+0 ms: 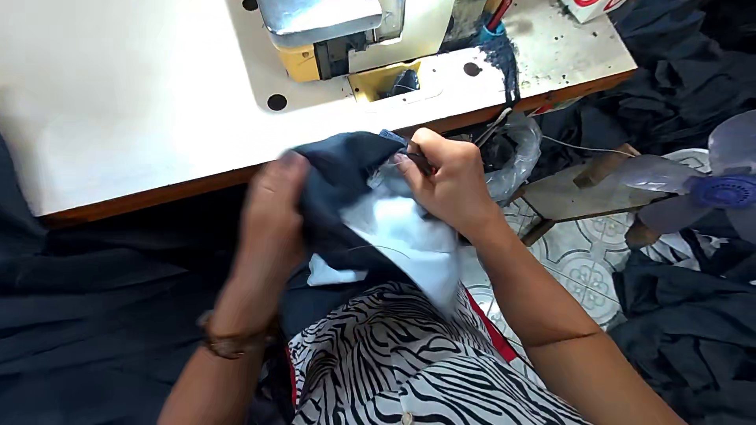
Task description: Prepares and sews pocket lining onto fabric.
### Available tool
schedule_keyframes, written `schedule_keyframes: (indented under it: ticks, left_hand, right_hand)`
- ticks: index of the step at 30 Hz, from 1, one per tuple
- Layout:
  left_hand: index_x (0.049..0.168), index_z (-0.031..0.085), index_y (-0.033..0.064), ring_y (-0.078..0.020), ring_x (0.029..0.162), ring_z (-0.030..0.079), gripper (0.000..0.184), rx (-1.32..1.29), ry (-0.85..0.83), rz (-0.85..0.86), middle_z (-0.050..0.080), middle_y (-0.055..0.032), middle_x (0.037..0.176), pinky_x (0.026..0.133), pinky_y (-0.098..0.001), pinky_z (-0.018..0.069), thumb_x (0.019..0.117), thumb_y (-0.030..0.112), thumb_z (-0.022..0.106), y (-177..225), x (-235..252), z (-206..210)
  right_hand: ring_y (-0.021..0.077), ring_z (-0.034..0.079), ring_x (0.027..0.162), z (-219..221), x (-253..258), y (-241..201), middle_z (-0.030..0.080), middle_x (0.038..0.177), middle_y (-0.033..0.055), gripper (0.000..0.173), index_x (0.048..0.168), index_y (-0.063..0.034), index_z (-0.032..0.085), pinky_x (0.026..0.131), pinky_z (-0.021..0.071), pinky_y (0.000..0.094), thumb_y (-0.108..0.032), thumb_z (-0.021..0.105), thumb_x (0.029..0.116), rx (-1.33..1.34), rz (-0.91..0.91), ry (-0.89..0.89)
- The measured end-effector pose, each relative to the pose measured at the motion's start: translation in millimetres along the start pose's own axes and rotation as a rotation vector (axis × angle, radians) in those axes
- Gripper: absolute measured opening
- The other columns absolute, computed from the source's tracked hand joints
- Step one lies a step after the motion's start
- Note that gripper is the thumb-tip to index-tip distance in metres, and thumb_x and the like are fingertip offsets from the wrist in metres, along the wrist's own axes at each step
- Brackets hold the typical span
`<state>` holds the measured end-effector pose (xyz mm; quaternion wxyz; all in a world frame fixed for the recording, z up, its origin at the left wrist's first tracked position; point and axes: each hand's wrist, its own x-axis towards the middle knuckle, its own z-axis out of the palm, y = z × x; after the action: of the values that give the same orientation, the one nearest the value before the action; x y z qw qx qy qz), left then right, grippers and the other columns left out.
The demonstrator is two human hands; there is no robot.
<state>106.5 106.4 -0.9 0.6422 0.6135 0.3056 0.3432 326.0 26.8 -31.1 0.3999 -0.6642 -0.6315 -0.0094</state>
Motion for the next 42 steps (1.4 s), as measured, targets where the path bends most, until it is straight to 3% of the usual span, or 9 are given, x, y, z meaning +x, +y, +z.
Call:
schedule_keyframes:
  ticks: [4, 7, 11, 14, 16, 18, 25, 37, 42]
  left_hand:
    - [0.094, 0.056, 0.0161, 0.0051, 0.059, 0.056, 0.019, 0.352, -0.093, 0.247, 0.059, 0.0102, 0.073, 0.053, -0.0095, 0.0475, 0.1089, 0.023, 0.048, 31.1, 9.0, -19.7]
    - [0.088, 0.066, 0.0018, -0.0082, 0.062, 0.053, 0.025, 0.710, -0.284, 0.155, 0.059, -0.0030, 0.071, 0.060, -0.0304, 0.0473, 0.1016, 0.021, 0.060, -27.0, 37.0, -10.6]
    - [0.097, 0.069, 0.0050, -0.0128, 0.081, 0.064, 0.011, 0.665, -0.486, 0.124, 0.066, -0.0050, 0.090, 0.074, -0.0346, 0.0560, 0.0973, 0.013, 0.063, -71.9, 29.7, -10.4]
    - [0.128, 0.064, 0.0086, -0.0047, 0.111, 0.062, 0.045, 0.499, -0.602, 0.203, 0.066, 0.0007, 0.120, 0.097, -0.0291, 0.0530, 0.1073, 0.041, 0.041, -58.5, 30.7, -9.8]
    - [0.130, 0.063, 0.0070, 0.0007, 0.105, 0.063, 0.059, 0.421, -0.717, 0.140, 0.069, 0.0023, 0.115, 0.093, -0.0266, 0.0544, 0.0953, 0.054, 0.060, -52.0, 27.5, -2.0]
    - [0.113, 0.068, 0.0030, 0.0038, 0.091, 0.067, 0.038, 0.327, -0.844, 0.084, 0.073, 0.0030, 0.098, 0.084, -0.0218, 0.0576, 0.0895, 0.031, 0.076, -51.9, 28.6, 1.4]
    - [0.095, 0.072, 0.0040, 0.0074, 0.079, 0.065, 0.026, 0.358, -0.971, 0.131, 0.072, 0.0044, 0.082, 0.071, -0.0155, 0.0554, 0.0853, 0.027, 0.077, -27.1, 20.3, 0.4]
    - [0.109, 0.071, 0.0053, 0.0069, 0.093, 0.068, 0.041, 0.342, -0.583, 0.034, 0.075, 0.0082, 0.098, 0.086, -0.0166, 0.0578, 0.0766, 0.027, 0.083, -53.3, -7.7, 16.7]
    - [0.131, 0.064, 0.0186, 0.0043, 0.109, 0.065, 0.070, -0.099, -0.676, -0.063, 0.072, 0.0130, 0.119, 0.096, -0.0207, 0.0541, 0.0857, 0.072, 0.060, -63.6, -13.9, 11.1]
  right_hand:
    - [-0.0034, 0.042, 0.056, -10.0, -17.9, -6.0, 0.048, 0.064, -0.0048, 0.027, 0.076, -0.0043, 0.057, 0.050, 0.0342, 0.0141, -0.016, 0.058, 0.1005, 0.652, -0.094, -0.270]
    - [-0.0159, 0.048, 0.071, -20.8, -24.4, -8.4, 0.055, 0.076, -0.0200, 0.019, 0.087, -0.0187, 0.061, 0.062, 0.0387, 0.0033, -0.026, 0.060, 0.1037, 1.064, -0.098, -0.204]
    - [-0.0102, 0.060, 0.065, -14.6, -46.3, 3.4, 0.066, 0.076, -0.0189, 0.015, 0.093, -0.0298, 0.070, 0.058, 0.0515, 0.0100, -0.041, 0.063, 0.1003, 1.234, 0.271, -0.133]
    - [-0.0071, 0.059, 0.059, -1.3, -60.9, 11.7, 0.068, 0.073, -0.0143, 0.024, 0.091, -0.0303, 0.072, 0.054, 0.0497, 0.0120, -0.053, 0.067, 0.0941, 1.418, 0.475, -0.234]
    - [-0.0073, 0.058, 0.058, 3.8, -60.9, 12.7, 0.069, 0.074, -0.0127, 0.024, 0.089, -0.0279, 0.073, 0.054, 0.0485, 0.0107, -0.051, 0.068, 0.0941, 1.568, 0.490, -0.267]
    - [-0.0086, 0.059, 0.060, 4.9, -59.6, 19.1, 0.070, 0.076, -0.0141, 0.021, 0.090, -0.0279, 0.073, 0.055, 0.0477, 0.0097, -0.047, 0.067, 0.0961, 1.635, 0.443, -0.362]
    - [-0.0049, 0.059, 0.078, -47.5, -22.4, 31.4, 0.069, 0.098, -0.0051, 0.028, 0.110, -0.0083, 0.070, 0.068, 0.0500, 0.0150, -0.032, 0.059, 0.1007, 0.570, 0.235, -0.407]
    - [0.0042, 0.050, 0.065, -26.5, -26.1, 3.1, 0.060, 0.074, 0.0061, 0.033, 0.093, 0.0030, 0.068, 0.061, 0.0414, 0.0179, -0.026, 0.057, 0.1043, 0.541, 0.002, -0.333]
    - [0.0126, 0.059, 0.065, -25.0, -28.7, -2.5, 0.063, 0.073, 0.0090, 0.029, 0.093, 0.0007, 0.067, 0.061, 0.0484, 0.0250, -0.020, 0.051, 0.1065, 0.431, -0.199, -0.158]
